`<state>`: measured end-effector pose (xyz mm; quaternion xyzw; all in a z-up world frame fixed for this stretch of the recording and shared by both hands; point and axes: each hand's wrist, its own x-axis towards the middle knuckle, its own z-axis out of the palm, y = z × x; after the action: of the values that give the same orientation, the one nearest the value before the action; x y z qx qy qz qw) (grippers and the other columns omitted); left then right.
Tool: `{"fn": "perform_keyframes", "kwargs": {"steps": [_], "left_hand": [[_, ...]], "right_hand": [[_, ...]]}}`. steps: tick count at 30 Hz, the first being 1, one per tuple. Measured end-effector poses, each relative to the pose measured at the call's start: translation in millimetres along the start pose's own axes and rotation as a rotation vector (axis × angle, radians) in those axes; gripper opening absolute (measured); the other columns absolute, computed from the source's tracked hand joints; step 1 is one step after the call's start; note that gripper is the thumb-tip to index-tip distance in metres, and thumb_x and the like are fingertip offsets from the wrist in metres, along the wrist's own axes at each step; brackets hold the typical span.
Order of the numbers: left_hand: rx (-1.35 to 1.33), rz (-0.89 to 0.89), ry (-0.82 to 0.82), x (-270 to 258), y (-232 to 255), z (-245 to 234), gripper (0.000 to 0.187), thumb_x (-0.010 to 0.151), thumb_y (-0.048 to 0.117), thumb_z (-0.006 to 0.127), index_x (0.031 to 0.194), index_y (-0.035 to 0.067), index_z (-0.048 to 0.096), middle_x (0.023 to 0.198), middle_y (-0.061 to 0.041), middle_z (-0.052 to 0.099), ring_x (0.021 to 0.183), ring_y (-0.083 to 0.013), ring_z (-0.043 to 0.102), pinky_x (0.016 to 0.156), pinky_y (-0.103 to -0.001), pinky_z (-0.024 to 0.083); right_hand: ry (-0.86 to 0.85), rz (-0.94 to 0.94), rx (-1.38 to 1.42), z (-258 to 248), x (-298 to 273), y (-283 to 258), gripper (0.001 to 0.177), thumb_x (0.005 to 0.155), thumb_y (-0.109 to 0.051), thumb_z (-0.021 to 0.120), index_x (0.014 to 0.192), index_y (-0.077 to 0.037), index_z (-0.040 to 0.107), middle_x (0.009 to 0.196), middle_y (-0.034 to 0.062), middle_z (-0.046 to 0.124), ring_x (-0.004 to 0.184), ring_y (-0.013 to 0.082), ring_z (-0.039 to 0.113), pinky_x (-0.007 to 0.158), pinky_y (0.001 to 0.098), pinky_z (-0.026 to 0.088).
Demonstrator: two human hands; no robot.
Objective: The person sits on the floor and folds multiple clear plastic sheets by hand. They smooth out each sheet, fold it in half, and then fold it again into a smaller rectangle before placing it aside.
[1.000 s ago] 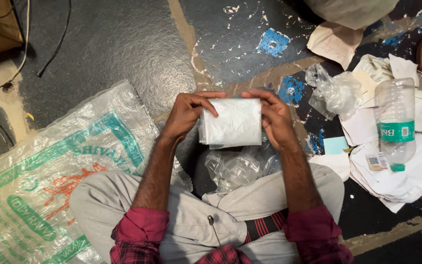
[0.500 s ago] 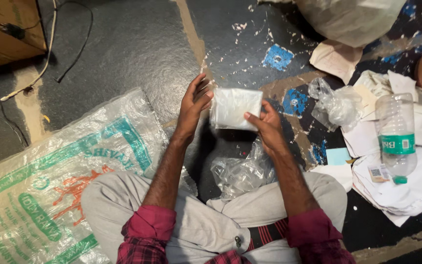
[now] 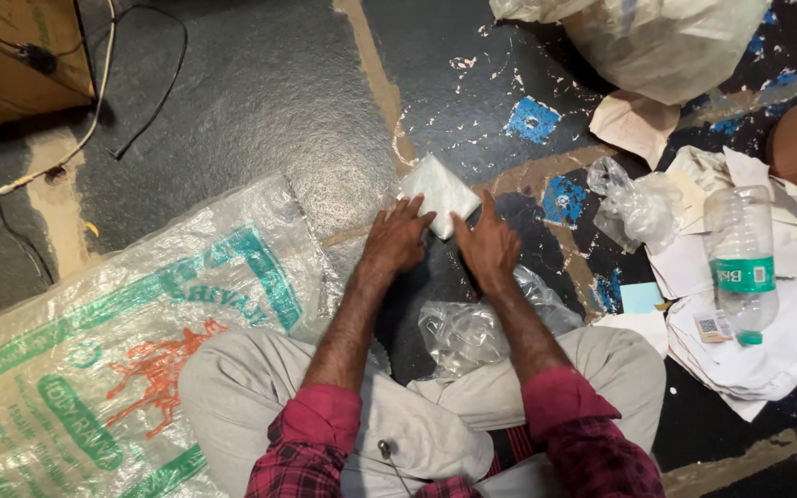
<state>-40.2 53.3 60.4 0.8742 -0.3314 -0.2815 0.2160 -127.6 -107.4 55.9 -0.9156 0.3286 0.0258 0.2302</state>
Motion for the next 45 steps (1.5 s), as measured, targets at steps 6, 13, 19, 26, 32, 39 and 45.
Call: {"fn": "perform_keyframes", "kwargs": {"steps": [6, 13, 19, 26, 32, 39, 45], "left_hand": [[0.032, 0.160, 0.011, 16, -16, 11, 0.052, 0.083, 0.016, 0.078, 0.131, 0.004, 0.063, 0.158, -0.014, 0.041, 0.147, -0.0332, 0.034, 0.120, -0.051, 0.029], [-0.158, -0.086, 0.092, -7, -26, -48, 0.022, 0.101, 0.017, 0.066, 0.114, 0.001, 0.073, 0.112, -0.017, 0.075, 0.097, -0.0299, 0.077, 0.090, -0.037, 0.064], [-0.224, 0.211, 0.578, -14, -17, -71, 0.025, 0.088, 0.010, 0.074, 0.110, 0.000, 0.074, 0.121, -0.019, 0.072, 0.100, -0.0375, 0.071, 0.089, -0.045, 0.057], [-0.312, 0.172, 0.553, -20, -10, -78, 0.024, 0.090, 0.010, 0.072, 0.112, 0.000, 0.072, 0.114, -0.017, 0.074, 0.098, -0.0353, 0.073, 0.088, -0.044, 0.057], [-0.328, 0.117, 0.497, -20, -5, -76, 0.025, 0.088, 0.012, 0.074, 0.111, 0.001, 0.073, 0.109, -0.018, 0.074, 0.095, -0.0351, 0.073, 0.087, -0.044, 0.057], [-0.303, 0.090, 0.618, -34, -35, -90, 0.028, 0.089, 0.014, 0.076, 0.115, 0.003, 0.073, 0.116, -0.017, 0.074, 0.100, -0.0355, 0.073, 0.091, -0.045, 0.056], [-0.269, 0.047, 0.761, -48, -38, -108, 0.030, 0.089, 0.013, 0.075, 0.118, 0.004, 0.072, 0.122, -0.015, 0.073, 0.110, -0.0324, 0.071, 0.098, -0.050, 0.050]], "right_hand": [[0.049, -0.719, -0.144, 6, 37, -13, 0.050, 0.108, -0.032, 0.051, 0.155, -0.014, 0.045, 0.161, 0.0184, 0.042, 0.148, 0.0407, 0.040, 0.120, 0.0523, 0.037], [-0.135, -0.764, -0.247, 42, 58, -17, 0.062, 0.107, -0.047, 0.041, 0.162, -0.019, 0.034, 0.170, 0.0123, 0.018, 0.155, 0.0356, 0.014, 0.122, 0.0614, 0.016], [-0.122, -0.755, -0.329, 49, 56, -13, 0.060, 0.107, -0.047, 0.047, 0.159, -0.017, 0.041, 0.172, 0.0105, 0.021, 0.159, 0.0345, 0.016, 0.125, 0.0594, 0.018], [-0.151, -0.744, -0.300, 51, 57, -11, 0.060, 0.105, -0.044, 0.050, 0.157, -0.016, 0.044, 0.171, 0.0114, 0.019, 0.158, 0.0347, 0.012, 0.123, 0.0600, 0.017], [-0.154, -0.749, -0.389, 55, 62, -8, 0.058, 0.104, -0.045, 0.050, 0.154, -0.017, 0.045, 0.173, 0.0093, 0.018, 0.159, 0.0339, 0.012, 0.125, 0.0590, 0.017], [-0.123, -0.715, -0.342, 44, 48, -14, 0.069, 0.104, -0.056, 0.046, 0.163, -0.022, 0.031, 0.172, 0.0123, 0.016, 0.157, 0.0373, 0.014, 0.123, 0.0627, 0.013], [-0.128, -0.616, -0.305, 26, 14, 5, 0.071, 0.100, -0.056, 0.048, 0.163, -0.027, 0.030, 0.171, 0.0145, 0.016, 0.156, 0.0423, 0.013, 0.119, 0.0669, 0.012]]}}
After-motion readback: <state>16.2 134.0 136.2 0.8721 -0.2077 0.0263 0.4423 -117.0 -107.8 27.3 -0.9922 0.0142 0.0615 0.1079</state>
